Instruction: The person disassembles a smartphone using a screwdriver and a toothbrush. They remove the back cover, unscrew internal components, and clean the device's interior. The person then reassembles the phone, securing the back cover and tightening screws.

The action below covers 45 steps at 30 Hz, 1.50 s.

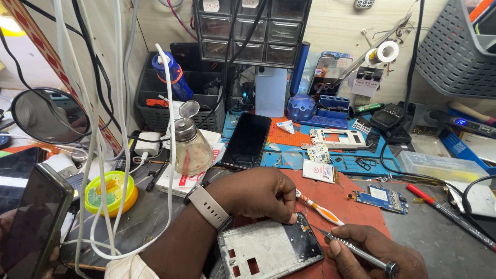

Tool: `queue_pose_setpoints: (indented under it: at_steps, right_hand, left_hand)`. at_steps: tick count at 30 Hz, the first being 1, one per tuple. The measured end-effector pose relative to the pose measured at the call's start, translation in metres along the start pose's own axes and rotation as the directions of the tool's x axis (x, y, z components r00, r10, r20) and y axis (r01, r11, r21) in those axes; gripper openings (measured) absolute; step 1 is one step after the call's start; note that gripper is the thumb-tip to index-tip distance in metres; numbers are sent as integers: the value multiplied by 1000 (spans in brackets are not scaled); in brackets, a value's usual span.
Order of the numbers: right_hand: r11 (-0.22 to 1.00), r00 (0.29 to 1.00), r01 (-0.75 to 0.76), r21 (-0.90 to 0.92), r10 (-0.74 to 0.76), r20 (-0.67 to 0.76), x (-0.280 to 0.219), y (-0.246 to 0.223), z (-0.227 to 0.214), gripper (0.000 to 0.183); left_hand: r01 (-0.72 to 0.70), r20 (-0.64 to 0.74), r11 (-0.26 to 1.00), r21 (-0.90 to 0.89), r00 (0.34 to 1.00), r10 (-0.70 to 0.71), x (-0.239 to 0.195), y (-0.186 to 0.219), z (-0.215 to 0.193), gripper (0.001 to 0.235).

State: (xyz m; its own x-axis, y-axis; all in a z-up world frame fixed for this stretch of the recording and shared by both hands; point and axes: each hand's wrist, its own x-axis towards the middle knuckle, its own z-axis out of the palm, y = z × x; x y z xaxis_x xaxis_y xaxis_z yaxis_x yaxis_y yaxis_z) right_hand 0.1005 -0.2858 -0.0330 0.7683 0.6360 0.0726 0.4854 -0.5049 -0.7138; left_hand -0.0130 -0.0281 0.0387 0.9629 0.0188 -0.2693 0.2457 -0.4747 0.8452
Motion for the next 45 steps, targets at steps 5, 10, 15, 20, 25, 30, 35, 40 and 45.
queue_pose_setpoints:
  at_steps: [5,10,15,20,25,30,35,40,45]
  right_hand:
    - [991,1000,-2,-132,1,-11,-4,-17,-6,24]
    - [982,998,11,187,-21,51,-1,-33,-11,20]
    - [995,994,103,-10,-103,23,4,-55,-19,20]
    - [980,999,12,-200,-3,44,2,-62,-16,21]
    - [985,995,95,-142,-92,23,3,-59,-15,19]
    - [982,987,158,-103,-156,26,4,-66,-18,19]
    - [976,977,208,-66,-204,56,2,-66,-22,19]
    - [985,985,171,-29,-170,37,4,-76,-19,17]
    - [949,951,288,127,-299,80,0,-95,-24,16]
  left_hand:
    - [2,1,1000,26,1000,-2,2,-2,0,17]
    - [-21,16,1000,14,1000,21,2,-5,-1,17]
    - [10,8,996,83,1000,-11,1,2,-3,18]
    - [0,20,999,36,1000,0,2,-1,-2,17]
    - [-19,21,1000,9,1000,19,2,-6,-2,17]
    - [-37,38,999,38,999,35,2,-2,-3,17]
    - [7,15,999,47,1000,-8,0,0,-1,18]
    - [-60,24,994,95,998,58,0,-1,-2,21]
    - [32,44,970,240,998,-43,7,-5,-9,26]
